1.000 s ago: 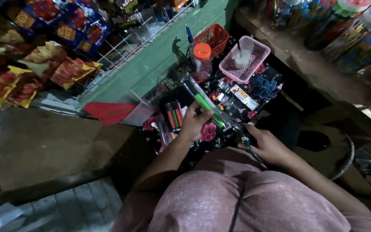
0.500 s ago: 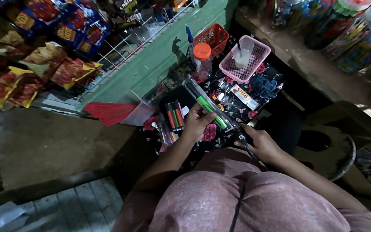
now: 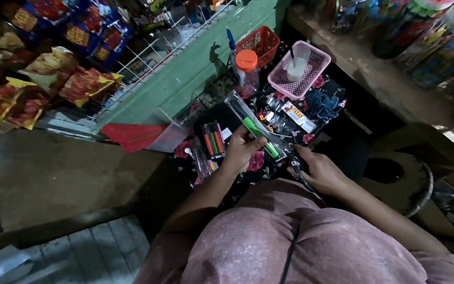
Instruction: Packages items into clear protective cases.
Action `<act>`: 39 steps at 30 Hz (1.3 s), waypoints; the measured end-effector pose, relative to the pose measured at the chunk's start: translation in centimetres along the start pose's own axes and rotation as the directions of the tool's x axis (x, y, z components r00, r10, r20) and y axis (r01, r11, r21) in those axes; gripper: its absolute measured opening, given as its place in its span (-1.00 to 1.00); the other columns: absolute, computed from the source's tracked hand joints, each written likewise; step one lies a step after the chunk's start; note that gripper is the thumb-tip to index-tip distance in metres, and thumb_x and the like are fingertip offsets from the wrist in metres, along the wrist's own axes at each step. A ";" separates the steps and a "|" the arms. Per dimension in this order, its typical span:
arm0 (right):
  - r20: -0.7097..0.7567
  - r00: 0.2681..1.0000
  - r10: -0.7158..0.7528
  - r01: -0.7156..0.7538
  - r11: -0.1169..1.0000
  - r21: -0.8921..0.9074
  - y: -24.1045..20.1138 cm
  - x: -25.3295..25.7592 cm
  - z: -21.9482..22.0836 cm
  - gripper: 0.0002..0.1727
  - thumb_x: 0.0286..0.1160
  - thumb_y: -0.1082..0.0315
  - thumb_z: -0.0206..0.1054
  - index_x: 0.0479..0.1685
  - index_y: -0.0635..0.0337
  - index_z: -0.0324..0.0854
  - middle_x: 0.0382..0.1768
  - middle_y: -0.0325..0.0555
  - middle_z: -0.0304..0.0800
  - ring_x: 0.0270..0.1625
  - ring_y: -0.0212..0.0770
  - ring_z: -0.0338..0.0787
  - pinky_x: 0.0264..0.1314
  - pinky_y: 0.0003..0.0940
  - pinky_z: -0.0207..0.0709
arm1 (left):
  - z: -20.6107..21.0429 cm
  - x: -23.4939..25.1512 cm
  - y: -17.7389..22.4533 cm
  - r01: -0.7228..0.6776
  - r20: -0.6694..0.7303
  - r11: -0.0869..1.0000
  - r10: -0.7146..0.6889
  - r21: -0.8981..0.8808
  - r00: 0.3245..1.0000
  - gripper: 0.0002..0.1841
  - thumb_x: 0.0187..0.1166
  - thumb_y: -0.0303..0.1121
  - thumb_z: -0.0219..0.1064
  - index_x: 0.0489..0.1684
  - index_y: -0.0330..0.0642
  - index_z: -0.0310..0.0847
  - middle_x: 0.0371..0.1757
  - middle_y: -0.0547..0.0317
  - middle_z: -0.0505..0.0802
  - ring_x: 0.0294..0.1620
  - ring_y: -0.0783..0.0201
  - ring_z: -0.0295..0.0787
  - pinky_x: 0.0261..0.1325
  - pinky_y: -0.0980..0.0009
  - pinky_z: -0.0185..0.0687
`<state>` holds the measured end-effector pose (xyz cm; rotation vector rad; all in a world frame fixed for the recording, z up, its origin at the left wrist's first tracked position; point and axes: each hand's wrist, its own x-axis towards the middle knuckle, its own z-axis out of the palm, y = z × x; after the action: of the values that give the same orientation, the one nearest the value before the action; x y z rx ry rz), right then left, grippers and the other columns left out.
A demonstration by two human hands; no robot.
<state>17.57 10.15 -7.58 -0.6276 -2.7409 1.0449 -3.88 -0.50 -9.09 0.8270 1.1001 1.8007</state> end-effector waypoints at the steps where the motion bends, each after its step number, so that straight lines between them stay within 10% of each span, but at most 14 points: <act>1: -0.008 1.000 -0.005 0.005 1.000 -0.004 -0.1 0.0 0.1 -0.35 0.56 0.08 0.33 0.51 0.37 0.47 -0.20 0.10 0.83 -0.24 0.07 0.85 -0.14 0.13 0.70 | 0.0 -0.2 0.1 0.008 0.000 1.000 -0.008 0.026 1.000 -0.73 0.47 -0.42 0.52 0.03 0.18 0.68 -0.14 0.56 0.86 -0.18 0.59 0.80 -0.07 0.59 0.78; 39: -0.056 0.998 -0.026 0.031 0.995 0.096 1.4 -0.4 2.0 -0.46 0.54 0.30 0.38 0.43 0.45 0.52 -0.27 0.16 0.85 -0.26 0.08 0.88 -0.13 0.10 0.74 | 0.4 0.4 1.1 0.135 -0.088 0.987 -0.127 0.090 0.988 -0.77 0.62 -0.50 0.30 0.16 -0.11 0.49 -0.11 0.35 0.81 -0.14 0.45 0.83 -0.04 0.43 0.84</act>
<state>17.83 9.68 -10.00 -0.5919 -2.6270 1.1294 -4.06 -0.32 -7.86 0.7238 1.2731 1.6957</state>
